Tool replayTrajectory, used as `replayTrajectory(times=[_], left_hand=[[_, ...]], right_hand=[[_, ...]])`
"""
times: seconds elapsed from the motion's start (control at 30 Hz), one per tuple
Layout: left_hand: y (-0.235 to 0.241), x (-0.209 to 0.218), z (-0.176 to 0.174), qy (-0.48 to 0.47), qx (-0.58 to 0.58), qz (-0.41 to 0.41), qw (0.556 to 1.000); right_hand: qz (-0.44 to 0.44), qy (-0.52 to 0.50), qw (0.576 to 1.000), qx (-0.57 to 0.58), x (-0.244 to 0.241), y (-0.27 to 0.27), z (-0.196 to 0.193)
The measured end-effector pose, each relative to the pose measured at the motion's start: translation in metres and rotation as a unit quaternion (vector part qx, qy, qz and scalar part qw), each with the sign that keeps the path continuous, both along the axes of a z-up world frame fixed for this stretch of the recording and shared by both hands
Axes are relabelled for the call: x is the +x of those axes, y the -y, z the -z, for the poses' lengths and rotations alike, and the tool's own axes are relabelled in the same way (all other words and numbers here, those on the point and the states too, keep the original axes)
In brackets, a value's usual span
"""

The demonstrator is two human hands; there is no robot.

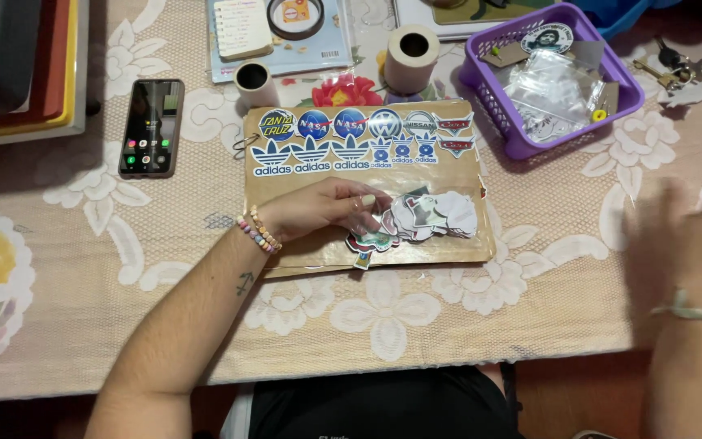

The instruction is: Sorting through a collection of stickers and organizing them on a board.

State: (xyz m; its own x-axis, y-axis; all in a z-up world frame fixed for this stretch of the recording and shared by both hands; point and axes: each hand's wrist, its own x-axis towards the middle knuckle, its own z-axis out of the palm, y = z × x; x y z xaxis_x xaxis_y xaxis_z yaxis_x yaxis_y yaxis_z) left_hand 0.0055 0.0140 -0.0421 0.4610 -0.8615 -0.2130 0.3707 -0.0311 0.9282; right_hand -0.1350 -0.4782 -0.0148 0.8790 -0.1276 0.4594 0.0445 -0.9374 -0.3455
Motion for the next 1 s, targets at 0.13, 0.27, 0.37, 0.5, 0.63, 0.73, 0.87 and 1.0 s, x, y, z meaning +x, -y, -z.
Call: replayTrajectory(times=[0.13,0.27,0.37,0.5,0.63,0.73,0.87,1.0], left_hand=[[-0.001,0.000,0.006,-0.008,0.002,0.005,1.000],[-0.001,0.002,0.004,-0.019,0.010,0.002,1.000],[0.003,0.001,-0.003,-0.016,0.012,0.005,1.000],[0.007,0.003,-0.001,-0.005,0.016,0.014,1.000],[0.015,0.008,0.008,0.009,0.010,0.018,1.000],[0.022,0.010,0.015,0.042,0.021,-0.008,0.999],[0.024,0.010,0.004,0.047,0.017,-0.015,0.999],[0.025,0.007,-0.016,0.057,0.034,-0.002,0.998]], right_hand=[[-0.267,-0.124,0.956,0.010,0.023,-0.165,-0.004],[-0.304,-0.146,0.937,-0.088,0.053,-0.207,0.004],[-0.349,-0.156,0.923,-0.040,0.063,-0.208,0.007],[-0.340,-0.075,0.937,-0.017,0.066,-0.200,0.034],[-0.352,-0.024,0.936,0.016,0.067,-0.193,0.043],[-0.338,-0.042,0.940,0.024,0.064,-0.192,0.040],[-0.317,-0.067,0.946,0.013,0.063,-0.196,0.027],[-0.305,-0.080,0.948,0.041,0.064,-0.191,0.034]])
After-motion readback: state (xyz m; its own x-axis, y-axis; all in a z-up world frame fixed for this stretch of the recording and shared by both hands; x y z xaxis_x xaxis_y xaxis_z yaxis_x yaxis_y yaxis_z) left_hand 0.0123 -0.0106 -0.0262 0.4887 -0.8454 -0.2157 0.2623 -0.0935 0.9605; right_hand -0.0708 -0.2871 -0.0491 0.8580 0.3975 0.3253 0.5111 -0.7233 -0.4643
